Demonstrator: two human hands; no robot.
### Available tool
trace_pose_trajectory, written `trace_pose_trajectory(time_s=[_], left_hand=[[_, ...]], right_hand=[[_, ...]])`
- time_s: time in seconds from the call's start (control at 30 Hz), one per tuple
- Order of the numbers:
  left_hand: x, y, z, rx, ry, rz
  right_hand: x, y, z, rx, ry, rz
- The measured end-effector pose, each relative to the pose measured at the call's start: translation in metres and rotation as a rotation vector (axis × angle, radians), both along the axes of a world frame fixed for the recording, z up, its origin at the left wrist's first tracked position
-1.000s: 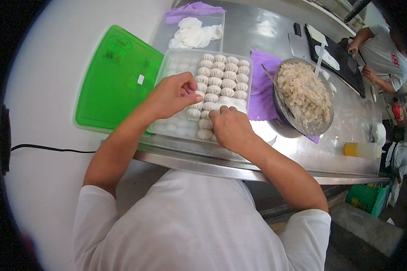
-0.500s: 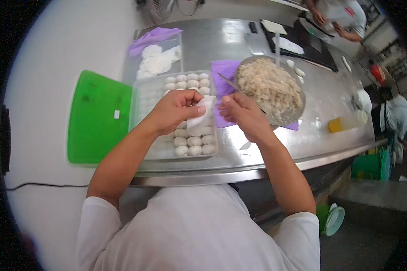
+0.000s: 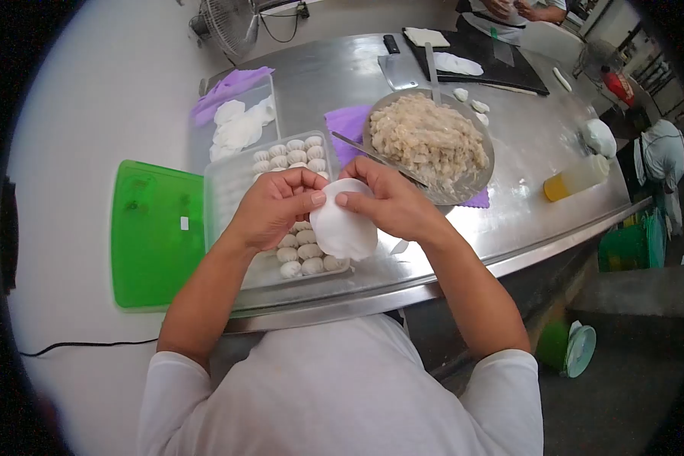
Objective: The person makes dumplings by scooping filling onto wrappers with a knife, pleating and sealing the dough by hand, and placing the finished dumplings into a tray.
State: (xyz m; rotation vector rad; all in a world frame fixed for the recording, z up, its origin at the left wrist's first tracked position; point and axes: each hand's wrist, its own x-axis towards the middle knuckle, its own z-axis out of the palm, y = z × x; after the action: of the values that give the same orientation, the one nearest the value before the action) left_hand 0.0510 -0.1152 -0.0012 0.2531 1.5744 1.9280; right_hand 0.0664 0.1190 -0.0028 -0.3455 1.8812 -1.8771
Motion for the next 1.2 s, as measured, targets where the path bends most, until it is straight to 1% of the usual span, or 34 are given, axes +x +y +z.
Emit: trace_pose_trajectory(time_s=[0.07, 0.1, 0.17, 0.2, 0.27, 0.3, 0.33, 0.4, 0.53, 0.6, 0.63, 0.7, 0.73, 0.8, 0.83, 0.87, 0.93, 0.97, 1.0, 1.07, 1.1, 1.13, 1.2], left_hand=[[0.001, -0.003, -0.003, 0.034, 0.022, 0.06], [0.001, -0.006, -0.005, 0.067, 0.042, 0.109], [0.0, -0.012, -0.011, 0.035, 0.038, 0.158], [0.001, -0.014, -0.012, 0.006, 0.033, 0.194], [0.004, -0.014, -0.015, 0.007, 0.038, 0.204], [0.005, -0.013, -0.016, 0.007, 0.049, 0.21], [0.006, -0.013, -0.017, 0.009, 0.047, 0.216], [0.008, -0.014, -0.022, -0.023, 0.061, 0.266], [0.01, -0.013, -0.027, -0.013, 0.052, 0.283], [0.011, -0.014, -0.025, 0.142, -0.099, 0.319], [0.011, -0.016, -0.021, 0.142, -0.1, 0.315], [0.007, -0.026, -0.012, 0.281, -0.268, 0.375], [0.005, -0.032, -0.013, 0.281, -0.267, 0.37], [0.002, -0.046, -0.021, 0.237, -0.291, 0.39], [0.002, -0.053, -0.026, 0.103, -0.305, 0.374], [0.005, -0.06, -0.03, 0.102, -0.306, 0.372], [0.013, -0.068, -0.031, -0.818, 0.137, 0.102], [0.016, -0.07, -0.03, -1.073, 0.542, 0.06], [0.014, -0.065, -0.029, -1.071, 0.542, 0.05], [0.008, -0.043, -0.029, -0.436, 0.384, 0.183], [0.006, -0.023, -0.018, -0.252, 0.343, 0.123], [0.006, -0.008, -0.01, -0.251, 0.346, 0.116], [0.005, 0.02, 0.001, 0.022, -0.007, -0.102]], right_hand=[[-0.008, -0.013, -0.014, 0.018, 0.24, -0.172], [-0.011, -0.018, -0.015, 0.017, 0.242, -0.158], [-0.013, -0.027, -0.017, 0.182, 0.247, -0.334], [-0.014, -0.032, -0.017, 0.183, 0.246, -0.326], [-0.012, -0.039, -0.017, 0.077, -0.018, -0.145], [-0.011, -0.044, -0.02, 0.011, -0.048, -0.143], [-0.01, -0.045, -0.021, 0.014, -0.05, -0.137], [-0.01, -0.045, -0.023, -0.153, -0.149, -0.145], [-0.011, -0.038, -0.032, -0.162, -0.244, -0.196], [-0.014, -0.033, -0.034, -0.286, -0.492, -0.201], [-0.016, -0.029, -0.036, -0.287, -0.491, -0.205], [-0.021, -0.02, -0.036, -0.597, -0.654, -0.282], [-0.022, -0.016, -0.034, -0.598, -0.652, -0.285], [-0.023, -0.007, -0.027, -0.785, -0.659, -0.413], [-0.023, 0.002, -0.026, -0.832, -0.595, -0.328], [-0.021, 0.01, -0.023, -0.834, -0.596, -0.331], [-0.011, 0.022, -0.009, -0.843, -0.554, -0.376], [-0.005, 0.034, -0.019, -0.868, -0.451, -0.301], [-0.001, 0.038, -0.023, -0.869, -0.451, -0.311], [0.007, 0.043, -0.028, -0.75, -0.413, -0.185], [0.01, 0.037, -0.026, -0.734, -0.402, -0.126], [0.012, 0.032, -0.025, -0.736, -0.397, -0.131], [0.018, 0.029, -0.022, -0.727, -0.319, -0.159]])
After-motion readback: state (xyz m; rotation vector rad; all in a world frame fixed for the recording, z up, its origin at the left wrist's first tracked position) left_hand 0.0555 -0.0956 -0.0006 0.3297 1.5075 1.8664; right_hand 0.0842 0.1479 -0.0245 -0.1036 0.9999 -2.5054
